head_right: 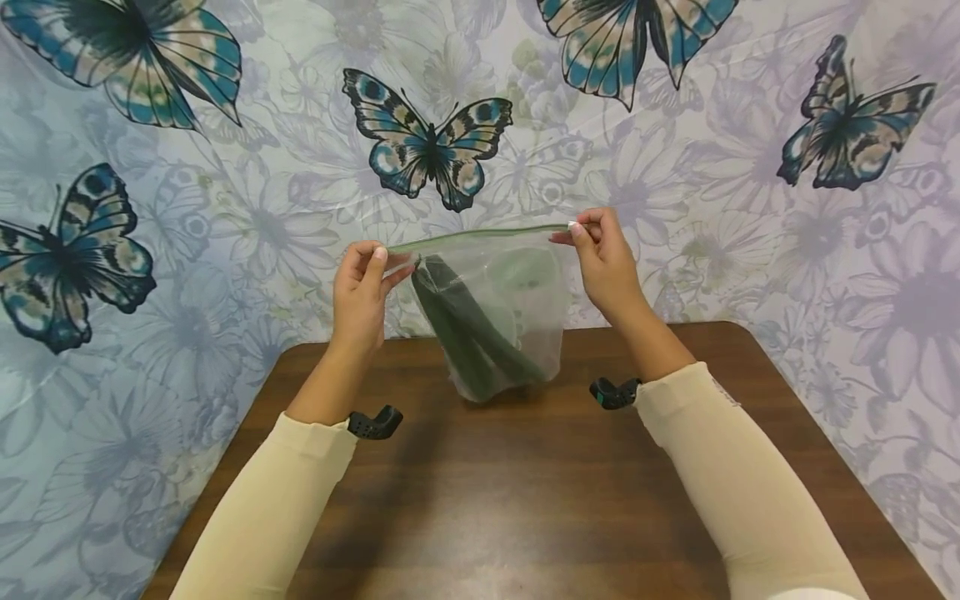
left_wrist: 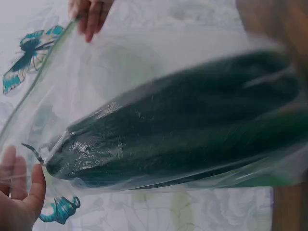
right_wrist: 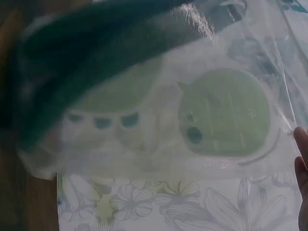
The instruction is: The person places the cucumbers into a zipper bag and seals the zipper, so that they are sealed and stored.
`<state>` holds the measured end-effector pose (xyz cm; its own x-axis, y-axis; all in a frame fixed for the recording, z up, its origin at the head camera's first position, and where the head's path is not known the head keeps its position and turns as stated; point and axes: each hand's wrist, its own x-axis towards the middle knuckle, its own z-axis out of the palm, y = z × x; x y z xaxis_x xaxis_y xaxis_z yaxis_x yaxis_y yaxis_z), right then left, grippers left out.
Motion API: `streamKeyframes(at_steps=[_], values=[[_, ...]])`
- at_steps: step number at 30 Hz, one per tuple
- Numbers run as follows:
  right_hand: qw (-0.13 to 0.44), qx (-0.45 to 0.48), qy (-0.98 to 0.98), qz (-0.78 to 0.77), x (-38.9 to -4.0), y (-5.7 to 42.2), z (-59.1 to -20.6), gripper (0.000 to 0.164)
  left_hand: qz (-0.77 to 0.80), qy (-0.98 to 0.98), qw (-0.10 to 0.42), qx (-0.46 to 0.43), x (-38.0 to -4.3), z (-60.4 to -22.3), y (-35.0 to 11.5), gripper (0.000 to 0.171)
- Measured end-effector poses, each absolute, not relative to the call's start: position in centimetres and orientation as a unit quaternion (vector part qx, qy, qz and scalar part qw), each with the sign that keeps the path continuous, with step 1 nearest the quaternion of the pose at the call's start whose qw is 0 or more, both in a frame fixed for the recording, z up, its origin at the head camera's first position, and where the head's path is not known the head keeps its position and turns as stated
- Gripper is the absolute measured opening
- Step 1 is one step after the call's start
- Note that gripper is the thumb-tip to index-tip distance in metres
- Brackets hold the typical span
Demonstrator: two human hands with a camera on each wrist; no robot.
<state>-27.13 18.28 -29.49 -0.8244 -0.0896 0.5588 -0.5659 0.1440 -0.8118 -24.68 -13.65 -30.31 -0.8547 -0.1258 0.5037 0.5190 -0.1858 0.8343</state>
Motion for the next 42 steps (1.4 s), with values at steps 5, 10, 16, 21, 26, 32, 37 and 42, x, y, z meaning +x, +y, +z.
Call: streamKeyframes(at_steps=[5,10,16,21,26,32,37,42], values=[[0.198,0.209,-0.732,0.617,-28.0,18.9,-30.7,0.019,-0.725,-0.639,0.195,-0.165,-25.3,-31.1,-13.7,0.011],[0.168,0.194,-0.782,0.568,-27.3,19.8,-32.9,0.026,-0.685,-0.7,0.133,-0.15,-24.7,-32.9,-14.8,0.019],[0.164,0.202,-0.793,0.551,-25.1,20.4,-34.5,0.031,-0.672,-0.719,0.067,-0.165,-22.8,-34.7,-15.9,0.022],[0.142,0.213,-0.795,0.551,-22.8,20.6,-36.3,0.028,-0.667,-0.727,0.018,-0.164,-21.2,-36.9,-16.7,0.026],[0.123,0.2,-0.819,0.523,-20.7,20.6,-38.9,0.024,-0.651,-0.738,-0.018,-0.18,-19.5,-39.9,-17.3,0.028],[0.081,0.196,-0.854,0.474,-19.2,20.9,-43.0,0.022,-0.629,-0.752,-0.071,-0.181,-17.8,-43.8,-17.8,0.025],[0.057,0.189,-0.865,0.461,-18.1,20.8,-45.7,0.019,-0.619,-0.755,-0.114,-0.182,-16.8,-46.5,-18.2,0.024],[0.033,0.197,-0.865,0.46,-17.0,20.7,-47.7,0.019,-0.587,-0.78,-0.129,-0.172,-15.9,-48.2,-18.5,0.024]])
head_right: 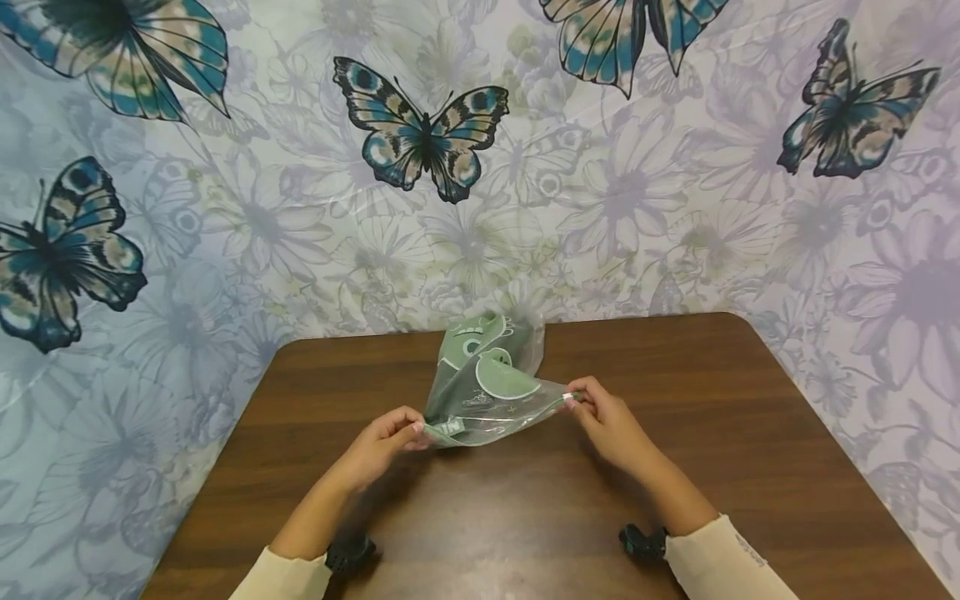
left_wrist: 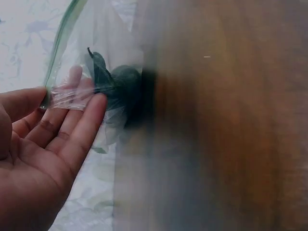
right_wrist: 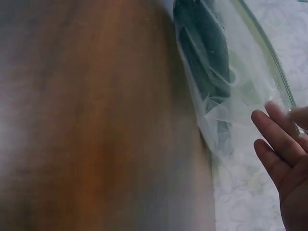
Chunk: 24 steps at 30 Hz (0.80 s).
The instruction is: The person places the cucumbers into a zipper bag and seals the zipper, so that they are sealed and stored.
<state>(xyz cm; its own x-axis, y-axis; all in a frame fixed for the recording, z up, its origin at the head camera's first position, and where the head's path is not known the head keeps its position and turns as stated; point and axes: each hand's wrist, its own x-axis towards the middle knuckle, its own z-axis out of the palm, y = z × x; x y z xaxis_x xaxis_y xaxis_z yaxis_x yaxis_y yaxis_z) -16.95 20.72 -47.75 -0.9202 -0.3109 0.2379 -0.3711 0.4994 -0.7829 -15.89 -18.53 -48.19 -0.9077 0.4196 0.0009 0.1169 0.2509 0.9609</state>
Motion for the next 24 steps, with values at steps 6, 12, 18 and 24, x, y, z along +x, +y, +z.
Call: streamKeyframes(at_steps=[6,12,18,24], values=[[0.017,0.227,-0.881,0.415,-15.2,21.0,-49.3,0.021,0.528,0.819,0.142,0.172,-14.5,-48.8,-19.1,0.018],[0.025,0.277,-0.889,0.364,-13.7,21.4,-50.4,0.025,0.496,0.837,0.153,0.173,-13.6,-48.5,-20.1,0.017],[0.062,0.329,-0.889,0.313,-12.8,21.3,-50.9,0.028,0.473,0.848,0.159,0.178,-13.4,-48.4,-20.7,0.016],[0.037,0.336,-0.896,0.286,-12.5,21.0,-50.6,0.02,0.455,0.854,0.159,0.196,-13.1,-48.0,-20.9,0.015]])
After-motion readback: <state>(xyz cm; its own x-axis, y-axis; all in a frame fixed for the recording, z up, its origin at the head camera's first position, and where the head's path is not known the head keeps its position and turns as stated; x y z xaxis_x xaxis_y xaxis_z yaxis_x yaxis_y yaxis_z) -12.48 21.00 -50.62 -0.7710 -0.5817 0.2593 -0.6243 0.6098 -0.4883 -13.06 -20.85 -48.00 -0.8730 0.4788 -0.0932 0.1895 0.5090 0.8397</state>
